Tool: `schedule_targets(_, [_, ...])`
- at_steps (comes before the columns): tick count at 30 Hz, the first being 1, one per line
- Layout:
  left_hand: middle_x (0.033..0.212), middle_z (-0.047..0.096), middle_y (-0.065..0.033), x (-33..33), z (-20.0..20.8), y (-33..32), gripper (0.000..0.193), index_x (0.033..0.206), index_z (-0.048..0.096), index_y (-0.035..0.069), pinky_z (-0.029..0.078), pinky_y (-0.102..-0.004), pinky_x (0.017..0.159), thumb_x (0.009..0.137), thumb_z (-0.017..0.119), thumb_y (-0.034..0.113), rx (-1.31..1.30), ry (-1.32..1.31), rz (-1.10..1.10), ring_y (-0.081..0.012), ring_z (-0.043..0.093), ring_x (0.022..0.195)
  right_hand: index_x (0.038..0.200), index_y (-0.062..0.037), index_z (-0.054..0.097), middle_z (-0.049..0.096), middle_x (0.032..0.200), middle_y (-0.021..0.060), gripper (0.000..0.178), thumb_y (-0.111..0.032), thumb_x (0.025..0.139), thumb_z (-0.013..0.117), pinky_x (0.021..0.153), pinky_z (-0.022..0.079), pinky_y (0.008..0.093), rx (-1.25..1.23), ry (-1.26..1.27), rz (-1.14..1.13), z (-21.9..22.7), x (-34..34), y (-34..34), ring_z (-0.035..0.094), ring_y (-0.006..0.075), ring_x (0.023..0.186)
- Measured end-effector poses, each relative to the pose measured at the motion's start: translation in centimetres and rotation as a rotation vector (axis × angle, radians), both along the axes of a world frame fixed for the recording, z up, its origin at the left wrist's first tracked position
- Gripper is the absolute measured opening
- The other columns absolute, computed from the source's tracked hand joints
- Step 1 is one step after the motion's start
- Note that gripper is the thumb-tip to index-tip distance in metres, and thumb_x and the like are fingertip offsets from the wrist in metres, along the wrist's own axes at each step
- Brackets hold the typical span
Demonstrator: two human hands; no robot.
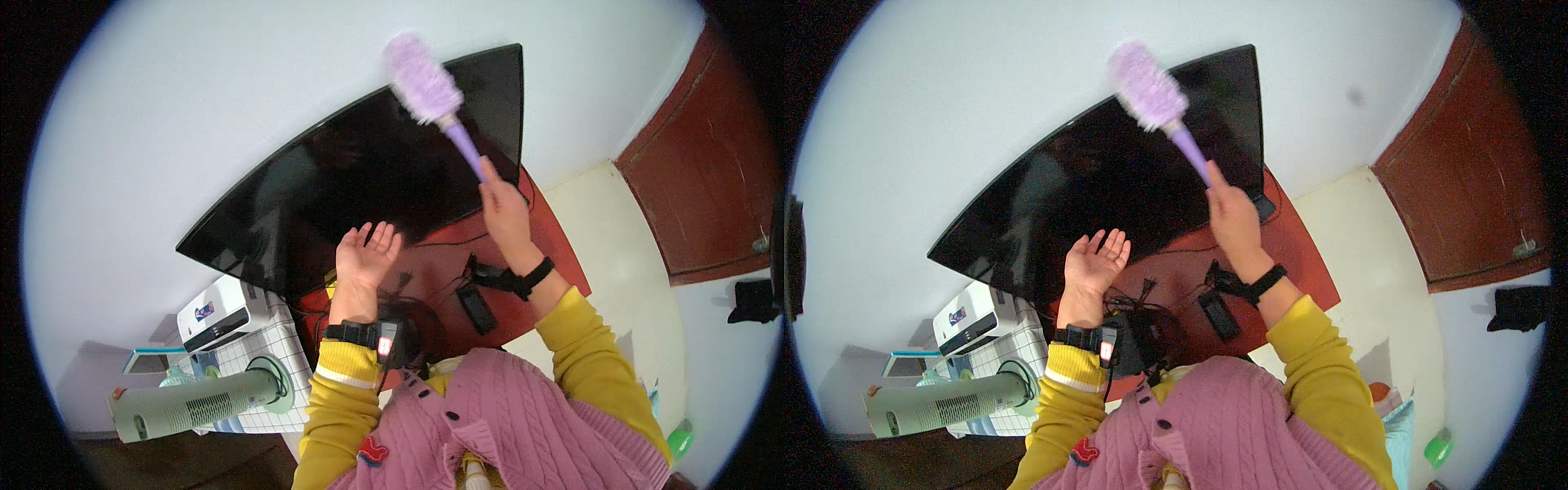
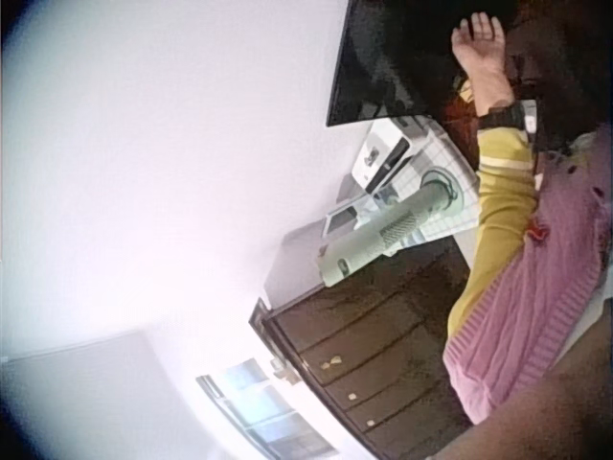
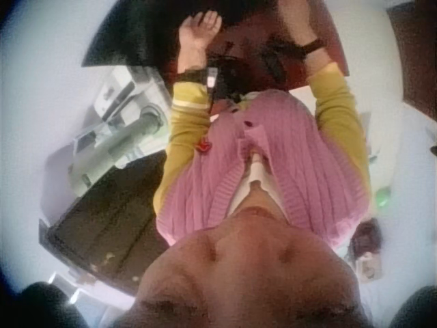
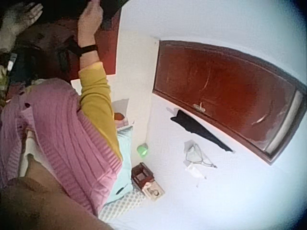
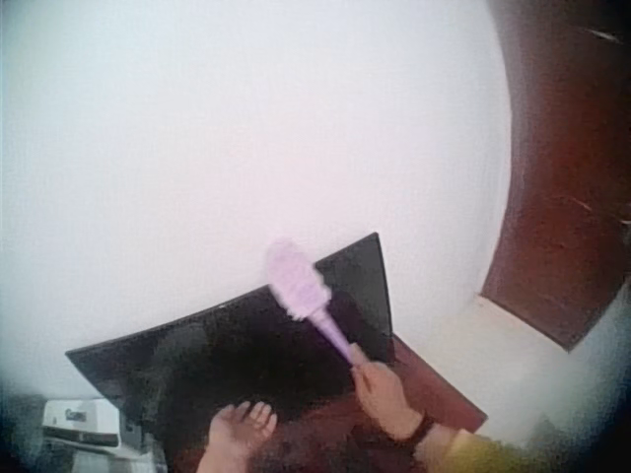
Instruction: The person uses a purple duster to wipe dust from a white wall, then from a flat-screen TV, a black speaker, and a green air purifier. The person moves the speaker and duster between items while cleaning each surface in a living room.
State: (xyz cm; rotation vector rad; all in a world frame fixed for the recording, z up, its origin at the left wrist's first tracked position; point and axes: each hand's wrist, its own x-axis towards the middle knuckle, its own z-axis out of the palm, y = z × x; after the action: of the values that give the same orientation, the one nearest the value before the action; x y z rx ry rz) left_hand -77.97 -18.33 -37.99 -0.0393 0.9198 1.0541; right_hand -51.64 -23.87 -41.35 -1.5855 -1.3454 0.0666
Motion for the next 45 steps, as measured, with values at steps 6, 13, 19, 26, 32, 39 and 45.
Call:
schedule_targets(6, [0.145, 0.045, -0.0241, -4.2, 1.1, 0.6, 0.048, 0.146, 0.035, 0.002, 0.042, -0.0571, 0.109, 0.108, 0.035, 0.032, 0.041, -0.044, 0.095, -0.0382, 0.05, 0.131, 0.145, -0.025, 0.054, 0.059, 0.079, 0.0178, 0.05, -0.016, 0.096, 0.062, 0.067, 0.05, 0.0474, -0.093, -0.133, 0.304, 3.8, -5.0, 0.4, 0.061, 0.0378, 0.072])
schedule_targets(13, [0.145, 0.045, -0.0231, -9.7, 0.7, 0.8, 0.048, 0.145, 0.036, 0.001, 0.041, -0.058, 0.11, 0.108, 0.036, 0.031, 0.087, -0.159, 0.24, -0.0391, 0.05, 0.13, 0.147, -0.0168, 0.052, 0.061, 0.082, 0.02, 0.05, -0.01, 0.098, 0.058, 0.069, 0.049, 0.0449, -0.001, -0.093, 0.088, 5.9, -7.3, 1.2, 0.061, 0.0377, 0.075])
schedule_targets(19, [0.144, 0.046, -0.023, -13.6, 0.1, 1.6, 0.046, 0.143, 0.038, 0.002, 0.041, -0.0588, 0.109, 0.107, 0.039, 0.031, 0.082, -0.273, 0.33, -0.0393, 0.049, 0.131, 0.148, -0.0214, 0.051, 0.059, 0.079, 0.0174, 0.052, -0.014, 0.097, 0.059, 0.065, 0.05, 0.0473, -0.161, -0.303, 0.223, 7.1, -14.6, 2.1, 0.061, 0.0372, 0.072])
schedule_targets(26, [0.14, 0.048, -0.0231, -18.6, 0.0, 1.2, 0.044, 0.138, 0.041, 0.002, 0.041, -0.0594, 0.109, 0.106, 0.04, 0.032, 0.095, -0.311, 0.431, -0.0389, 0.051, 0.129, 0.139, -0.0262, 0.059, 0.057, 0.074, 0.0145, 0.045, -0.016, 0.095, 0.063, 0.058, 0.05, 0.0474, -0.164, -0.523, 0.326, 11.3, -25.8, 6.0, 0.061, 0.0367, 0.065])
schedule_targets(32, [0.135, 0.052, -0.0236, -22.1, 0.0, 0.3, 0.04, 0.13, 0.046, 0.002, 0.041, -0.0601, 0.109, 0.105, 0.041, 0.032, 0.093, -0.315, 0.473, -0.0396, 0.052, 0.126, 0.141, -0.0272, 0.058, 0.059, 0.076, 0.0152, 0.046, -0.019, 0.095, 0.057, 0.059, 0.052, 0.0473, -0.044, -0.6, 0.482, 12.1, -34.0, 8.4, 0.063, 0.036, 0.065])
schedule_targets(39, [0.146, 0.046, -0.024, -22.3, 0.2, 0.2, 0.047, 0.141, 0.041, 0.001, 0.041, -0.06, 0.109, 0.105, 0.04, 0.031, 0.092, -0.265, 0.471, -0.0406, 0.048, 0.134, 0.14, -0.0295, 0.058, 0.056, 0.073, 0.0137, 0.049, -0.017, 0.093, 0.064, 0.056, 0.05, 0.0465, -0.071, -0.539, 0.315, 9.2, -26.0, 8.0, 0.061, 0.0364, 0.062])
schedule_targets(45, [0.151, 0.042, -0.0226, -17.4, 0.6, 1.3, 0.045, 0.142, 0.041, 0.004, 0.038, -0.056, 0.114, 0.106, 0.039, 0.031, 0.1, -0.271, 0.367, -0.0366, 0.043, 0.14, 0.144, -0.0301, 0.054, 0.061, 0.078, 0.0148, 0.055, -0.014, 0.093, 0.066, 0.064, 0.052, 0.0476, -0.142, -0.464, -0.009, 5.0, -10.3, 3.3, 0.063, 0.0372, 0.069])
